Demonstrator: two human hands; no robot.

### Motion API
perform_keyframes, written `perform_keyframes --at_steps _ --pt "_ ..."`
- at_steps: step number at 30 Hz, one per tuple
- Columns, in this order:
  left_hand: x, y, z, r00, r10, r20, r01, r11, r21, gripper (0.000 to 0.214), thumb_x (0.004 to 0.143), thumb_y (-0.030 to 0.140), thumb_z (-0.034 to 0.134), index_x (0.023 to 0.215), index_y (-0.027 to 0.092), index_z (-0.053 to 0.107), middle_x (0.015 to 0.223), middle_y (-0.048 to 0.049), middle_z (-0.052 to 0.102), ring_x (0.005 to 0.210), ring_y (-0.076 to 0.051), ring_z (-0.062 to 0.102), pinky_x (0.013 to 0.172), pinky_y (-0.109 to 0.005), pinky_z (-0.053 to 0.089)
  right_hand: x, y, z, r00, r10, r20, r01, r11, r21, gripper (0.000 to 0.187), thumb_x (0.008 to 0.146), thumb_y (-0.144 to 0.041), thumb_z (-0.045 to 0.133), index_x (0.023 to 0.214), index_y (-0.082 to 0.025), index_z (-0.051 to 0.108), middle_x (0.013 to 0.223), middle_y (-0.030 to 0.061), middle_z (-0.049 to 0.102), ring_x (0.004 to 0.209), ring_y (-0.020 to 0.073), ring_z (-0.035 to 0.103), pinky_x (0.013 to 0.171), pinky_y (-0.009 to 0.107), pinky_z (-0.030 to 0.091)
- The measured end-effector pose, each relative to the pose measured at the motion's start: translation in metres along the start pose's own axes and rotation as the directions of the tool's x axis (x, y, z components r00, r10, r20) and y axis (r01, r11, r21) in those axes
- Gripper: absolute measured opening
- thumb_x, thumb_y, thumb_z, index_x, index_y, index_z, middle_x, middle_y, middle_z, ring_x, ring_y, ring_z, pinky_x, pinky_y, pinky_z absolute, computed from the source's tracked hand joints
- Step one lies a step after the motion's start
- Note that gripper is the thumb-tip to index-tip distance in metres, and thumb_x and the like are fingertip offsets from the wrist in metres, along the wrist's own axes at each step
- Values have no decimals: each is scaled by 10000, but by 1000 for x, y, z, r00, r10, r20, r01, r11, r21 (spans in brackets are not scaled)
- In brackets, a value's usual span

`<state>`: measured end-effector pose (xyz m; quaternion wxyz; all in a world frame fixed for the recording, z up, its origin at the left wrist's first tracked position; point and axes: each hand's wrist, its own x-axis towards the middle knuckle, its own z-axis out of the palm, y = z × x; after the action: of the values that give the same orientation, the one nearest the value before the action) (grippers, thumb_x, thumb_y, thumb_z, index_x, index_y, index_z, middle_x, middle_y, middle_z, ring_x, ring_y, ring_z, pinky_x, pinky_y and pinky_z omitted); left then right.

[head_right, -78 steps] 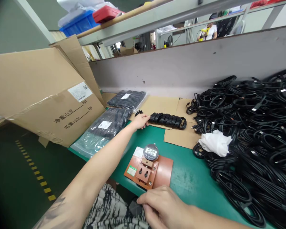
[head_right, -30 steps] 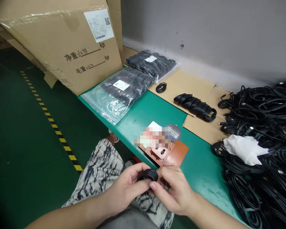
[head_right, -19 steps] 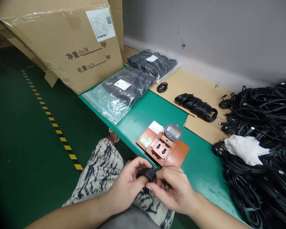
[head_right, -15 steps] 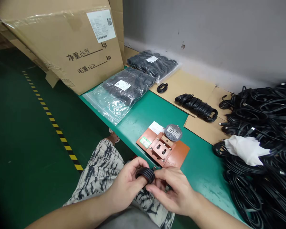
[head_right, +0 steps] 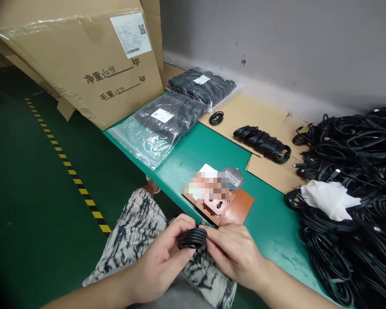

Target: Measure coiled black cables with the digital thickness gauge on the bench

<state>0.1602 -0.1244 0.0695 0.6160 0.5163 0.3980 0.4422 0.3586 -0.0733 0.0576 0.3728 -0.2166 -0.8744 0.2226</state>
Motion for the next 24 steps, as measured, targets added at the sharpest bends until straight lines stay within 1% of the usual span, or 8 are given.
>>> perform_keyframes --at_steps 2,6,9,11,13,15,20,24 --pt "-1 0 -1 1000 -9 27 9 1000 -4 129 914 181 501 1036 187 543 1009 -59 507 958 -179 501 896 -303 421 0 0 -1 1000 -6 2 6 1000 -2 374 912 -50 500 1266 -161 544 716 52 665 590 165 632 546 270 488" --pt "-2 0 -1 986 -167 22 168 976 -139 242 925 217 505 1166 204 499 1071 -66 566 1034 -183 545 948 -314 433 -2 1 -2 999 -33 41 33 999 -5 368 911 -53 488 1262 -150 543 660 39 620 529 158 568 497 278 410" --pt "0 -3 0 980 -200 -1 198 973 -120 211 899 247 561 1097 177 578 1179 -92 564 1122 -213 548 1014 -334 416 -3 2 -1 997 -63 45 65 997 -41 353 905 -57 494 1244 -139 547 641 33 605 513 149 546 488 276 377" --pt "1 -6 2 966 -252 54 258 946 -198 203 898 305 568 1043 167 597 1127 -93 583 1046 -219 599 926 -336 484 -3 3 -1 998 -57 41 59 997 -47 340 905 -56 491 1229 -138 554 639 28 603 513 144 546 485 272 371" --pt "2 -9 3 935 -326 143 354 891 -286 230 908 363 549 1026 166 571 966 -67 609 848 -188 652 752 -302 532 -4 4 -1 998 -51 39 53 998 -29 336 905 -58 489 1224 -140 557 637 25 602 515 141 546 483 270 364" --pt "3 -12 4 916 -359 177 397 873 -283 231 906 385 550 964 162 545 810 -21 586 661 -133 622 643 -258 517 -4 4 -1 999 -43 33 43 999 -12 345 898 -52 496 1226 -140 557 646 30 608 527 145 549 493 275 369" --pt "11 -18 4 946 -321 48 324 935 -142 309 905 468 536 864 161 538 645 45 451 433 -67 463 424 -183 376 -2 3 -1 1000 9 -17 -9 1000 -16 373 878 -25 503 1225 -149 562 646 31 605 523 151 538 494 284 354" --pt "20 -23 2 969 -244 -33 243 969 -45 323 934 474 494 840 167 533 492 64 409 393 -73 395 404 -186 291 -1 3 1 998 49 -49 -49 999 -7 385 877 -21 512 1229 -166 570 674 36 628 546 157 566 512 280 391"
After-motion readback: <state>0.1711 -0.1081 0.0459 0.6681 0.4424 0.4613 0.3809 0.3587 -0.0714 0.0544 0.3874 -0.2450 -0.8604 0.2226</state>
